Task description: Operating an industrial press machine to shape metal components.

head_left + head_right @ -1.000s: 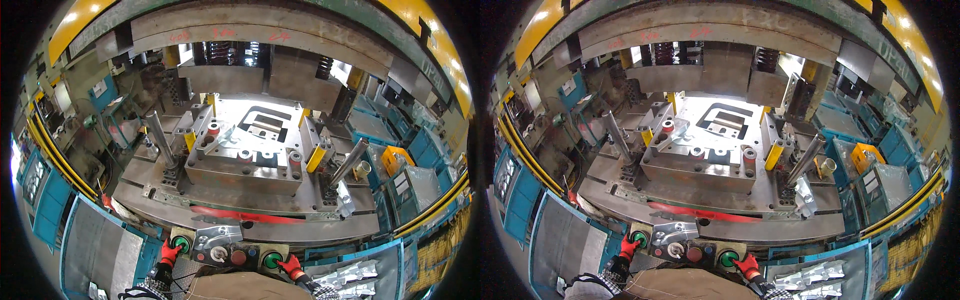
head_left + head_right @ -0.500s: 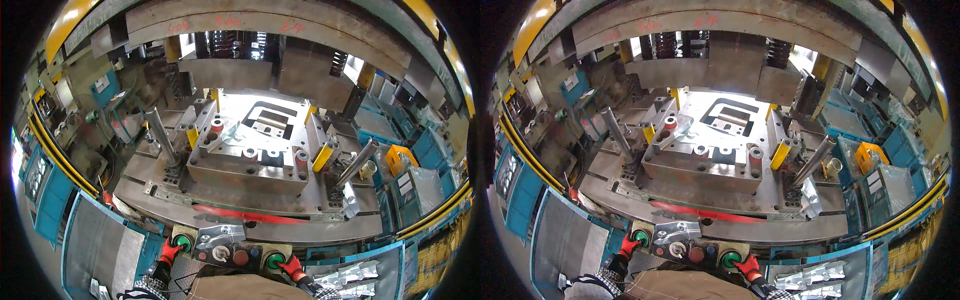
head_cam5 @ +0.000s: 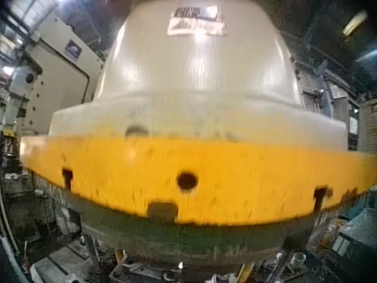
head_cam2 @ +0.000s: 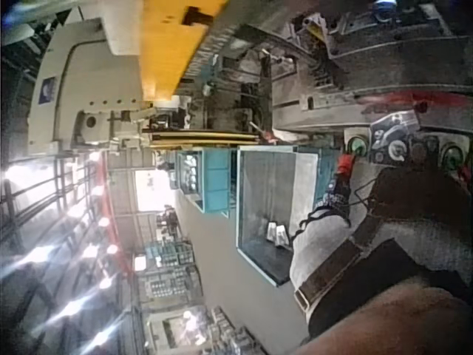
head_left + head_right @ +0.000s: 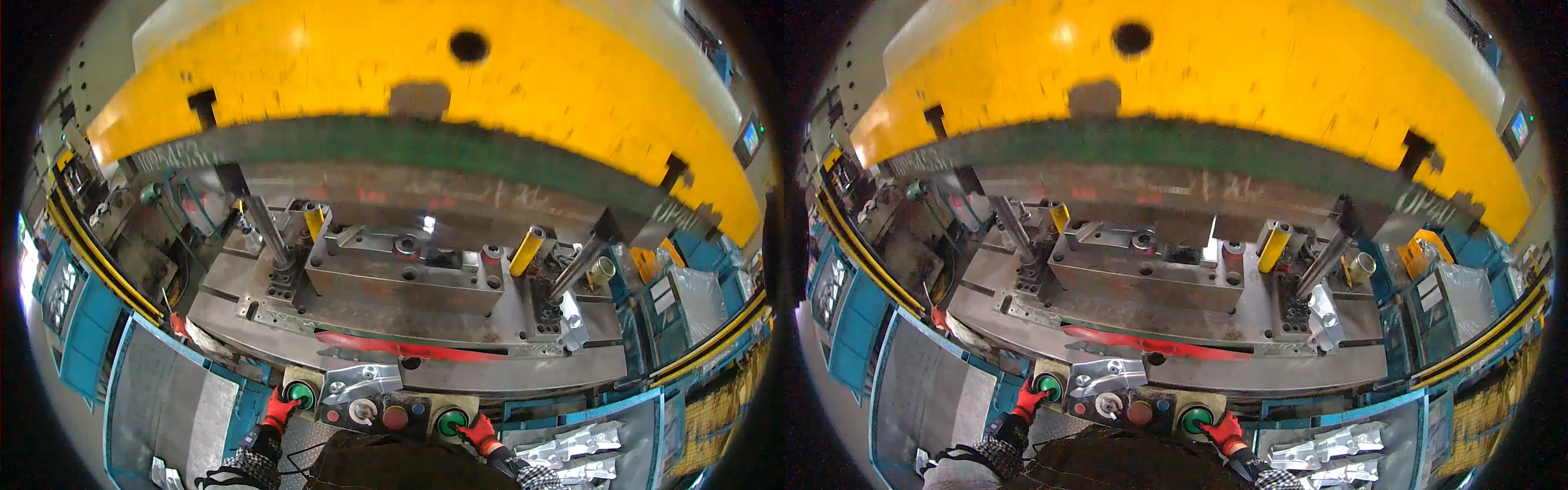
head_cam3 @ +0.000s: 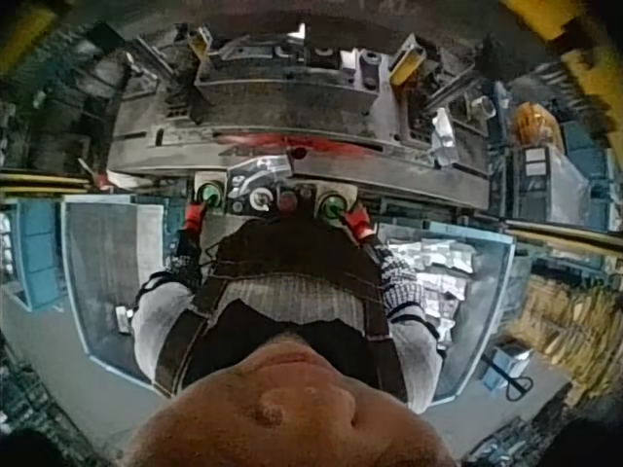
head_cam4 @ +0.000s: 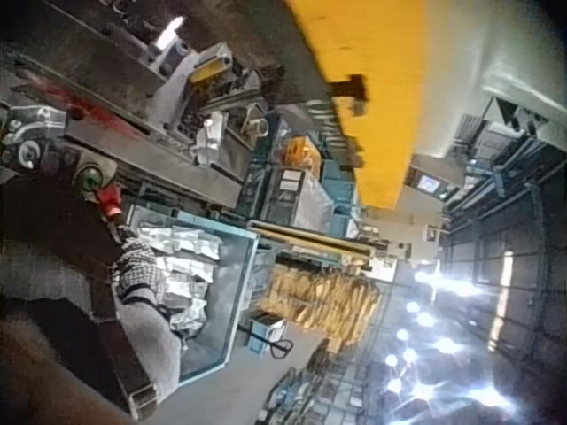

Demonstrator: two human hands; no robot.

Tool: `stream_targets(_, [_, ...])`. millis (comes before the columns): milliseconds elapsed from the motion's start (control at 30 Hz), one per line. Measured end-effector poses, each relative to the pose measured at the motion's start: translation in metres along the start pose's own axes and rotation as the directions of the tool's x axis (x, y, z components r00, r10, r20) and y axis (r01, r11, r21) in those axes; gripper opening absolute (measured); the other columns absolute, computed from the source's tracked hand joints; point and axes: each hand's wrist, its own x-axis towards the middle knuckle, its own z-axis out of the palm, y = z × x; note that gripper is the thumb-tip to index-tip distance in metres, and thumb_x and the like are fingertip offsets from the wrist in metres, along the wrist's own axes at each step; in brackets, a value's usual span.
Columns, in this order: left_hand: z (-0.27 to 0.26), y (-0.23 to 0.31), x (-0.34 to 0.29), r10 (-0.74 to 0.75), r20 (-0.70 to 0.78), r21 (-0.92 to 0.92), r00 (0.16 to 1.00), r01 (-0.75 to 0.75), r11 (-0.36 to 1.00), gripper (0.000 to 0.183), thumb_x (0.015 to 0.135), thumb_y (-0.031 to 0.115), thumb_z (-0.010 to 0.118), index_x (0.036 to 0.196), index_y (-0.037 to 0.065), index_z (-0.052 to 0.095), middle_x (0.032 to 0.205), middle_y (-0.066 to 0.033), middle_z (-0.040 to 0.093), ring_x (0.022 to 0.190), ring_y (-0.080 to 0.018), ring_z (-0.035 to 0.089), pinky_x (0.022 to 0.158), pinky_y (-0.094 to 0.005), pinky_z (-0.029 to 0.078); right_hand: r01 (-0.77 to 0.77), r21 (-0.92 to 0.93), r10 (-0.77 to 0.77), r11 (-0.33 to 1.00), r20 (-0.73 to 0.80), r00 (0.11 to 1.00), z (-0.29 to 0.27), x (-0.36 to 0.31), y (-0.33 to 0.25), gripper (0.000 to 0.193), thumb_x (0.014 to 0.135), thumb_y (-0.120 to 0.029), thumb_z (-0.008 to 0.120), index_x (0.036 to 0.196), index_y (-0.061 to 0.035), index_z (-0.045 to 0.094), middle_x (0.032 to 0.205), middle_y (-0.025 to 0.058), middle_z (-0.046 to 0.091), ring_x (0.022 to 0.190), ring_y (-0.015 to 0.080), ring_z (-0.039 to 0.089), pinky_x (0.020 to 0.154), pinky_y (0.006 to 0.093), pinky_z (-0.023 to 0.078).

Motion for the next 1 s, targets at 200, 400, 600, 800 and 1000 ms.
stream_targets(200, [0.001, 0.004, -0.004, 0.077, 0.003, -0.039, 0.997, -0.077, 0.996, 0.087, 0.063, 0.004, 0.094, 0.141, -0.001, 0.056, 0.128, -0.0108, 0.069, 0.114, -0.0204, 0.066, 0.101, -0.0364, 0.053, -0.031, 0.011, 0.031, 0.999, 0.004, 1.0, -0.007, -0.004, -0.009, 0.121, 0.059, -0.08, 0.082, 0.143, 0.0012, 0.049, 0.135, 0.0278, 0.06, 0.127, 0.0421, 0.06, 0.104, 0.0492, 0.05])
stream_targets(400, [0.001, 0.009, -0.003, 0.088, 0.081, 0.066, 0.993, -0.093, 0.993, 0.091, 0.07, 0.003, 0.092, 0.149, 0.0, 0.047, 0.128, -0.0099, 0.068, 0.114, -0.0209, 0.066, 0.1, -0.0369, 0.056, -0.037, 0.035, 0.035, 0.999, 0.041, 0.999, -0.01, -0.005, -0.011, 0.117, 0.063, -0.078, 0.081, 0.143, 0.0017, 0.049, 0.134, 0.0286, 0.06, 0.128, 0.0416, 0.058, 0.105, 0.0489, 0.05])
stream_targets(600, [-0.016, 0.036, 0.012, -0.053, 0.181, 0.181, 0.982, 0.02, 0.983, 0.078, 0.071, 0.02, 0.095, 0.139, 0.002, 0.059, 0.126, -0.0118, 0.07, 0.116, -0.0229, 0.066, 0.102, -0.0378, 0.052, 0.134, 0.205, -0.141, 0.97, 0.022, 0.99, 0.015, 0.019, 0.019, 0.112, 0.065, -0.075, 0.082, 0.14, 0.0018, 0.052, 0.136, 0.0298, 0.058, 0.131, 0.0423, 0.055, 0.108, 0.0486, 0.047])
stream_targets(800, [0.012, 0.245, 0.077, -0.277, 0.63, 0.525, 0.726, -0.134, 0.841, 0.075, 0.082, 0.04, 0.086, 0.14, 0.002, 0.057, 0.132, -0.0152, 0.068, 0.119, -0.0272, 0.064, 0.104, -0.0406, 0.049, 0.148, 0.284, -0.177, 0.947, 0.079, 0.981, 0.034, 0.032, 0.041, 0.112, 0.067, -0.073, 0.083, 0.139, 0.0061, 0.05, 0.139, 0.0314, 0.056, 0.134, 0.0444, 0.051, 0.111, 0.0492, 0.044])
stream_targets(1000, [0.183, 0.51, 0.069, 0.462, 0.781, -0.073, 0.419, -0.674, 0.735, 0.09, 0.082, 0.039, 0.086, 0.151, 0.001, 0.043, 0.142, -0.0197, 0.06, 0.129, -0.0281, 0.058, 0.111, -0.0396, 0.044, 0.086, 0.356, -0.121, 0.93, 0.076, 0.99, 0.029, 0.028, 0.053, 0.099, 0.077, -0.06, 0.083, 0.143, 0.0052, 0.05, 0.144, 0.0271, 0.057, 0.136, 0.0391, 0.054, 0.111, 0.0472, 0.045])
